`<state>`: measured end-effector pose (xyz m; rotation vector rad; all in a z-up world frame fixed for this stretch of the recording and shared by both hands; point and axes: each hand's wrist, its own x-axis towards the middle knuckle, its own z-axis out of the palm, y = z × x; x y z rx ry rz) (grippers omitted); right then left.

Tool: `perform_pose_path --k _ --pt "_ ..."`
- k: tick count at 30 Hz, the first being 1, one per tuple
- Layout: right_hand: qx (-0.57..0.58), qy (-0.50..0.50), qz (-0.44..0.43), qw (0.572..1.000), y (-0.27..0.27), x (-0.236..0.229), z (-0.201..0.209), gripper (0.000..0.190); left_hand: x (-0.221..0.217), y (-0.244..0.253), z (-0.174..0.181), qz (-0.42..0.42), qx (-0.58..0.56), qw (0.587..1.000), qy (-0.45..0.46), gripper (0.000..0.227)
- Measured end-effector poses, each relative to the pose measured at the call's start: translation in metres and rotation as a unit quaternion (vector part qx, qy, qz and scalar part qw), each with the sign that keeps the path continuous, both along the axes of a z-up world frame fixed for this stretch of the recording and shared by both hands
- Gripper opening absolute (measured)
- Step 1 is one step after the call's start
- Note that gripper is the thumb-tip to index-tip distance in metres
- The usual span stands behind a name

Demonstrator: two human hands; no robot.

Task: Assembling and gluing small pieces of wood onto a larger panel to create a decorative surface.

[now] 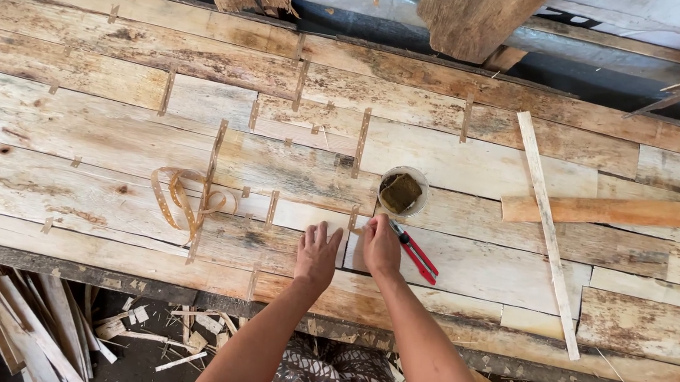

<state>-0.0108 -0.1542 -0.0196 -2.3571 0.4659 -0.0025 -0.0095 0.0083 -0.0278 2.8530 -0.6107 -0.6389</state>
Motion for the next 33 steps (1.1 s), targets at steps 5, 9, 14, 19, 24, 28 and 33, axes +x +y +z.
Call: perform_pose_path --k 5,9,14,19,24,28,33 --pt "0.001 0.107 -0.005 0.994 0.000 0.019 0.007 0.030 0.004 -0.001 0.019 0.009 0.011 1.000 0.026 0.073" --pt "-0.035 0.133 0.007 0.990 0.000 0.026 0.005 0.037 0.001 0.002 0.012 0.020 -0.030 0.999 0.001 0.074" --pt "-0.054 0.163 0.010 0.985 -0.003 0.034 -0.005 0.048 0.000 0.003 0.008 0.031 -0.052 0.998 -0.011 0.072" --pt "-0.040 0.183 0.026 0.982 -0.002 0.032 0.001 0.055 -0.001 0.003 0.014 0.038 -0.066 0.997 -0.018 0.068" --pt "-0.071 0.174 0.061 0.980 0.000 0.027 0.003 0.065 0.000 0.004 0.009 0.038 -0.072 0.997 -0.015 0.068" --pt "-0.060 0.179 0.073 0.979 0.000 0.022 0.002 0.067 0.002 0.004 0.010 0.040 -0.071 0.997 -0.001 0.069" --pt "-0.070 0.070 0.143 0.985 -0.001 0.019 -0.001 0.079 0.003 0.003 0.013 0.020 -0.029 0.999 0.001 0.076"
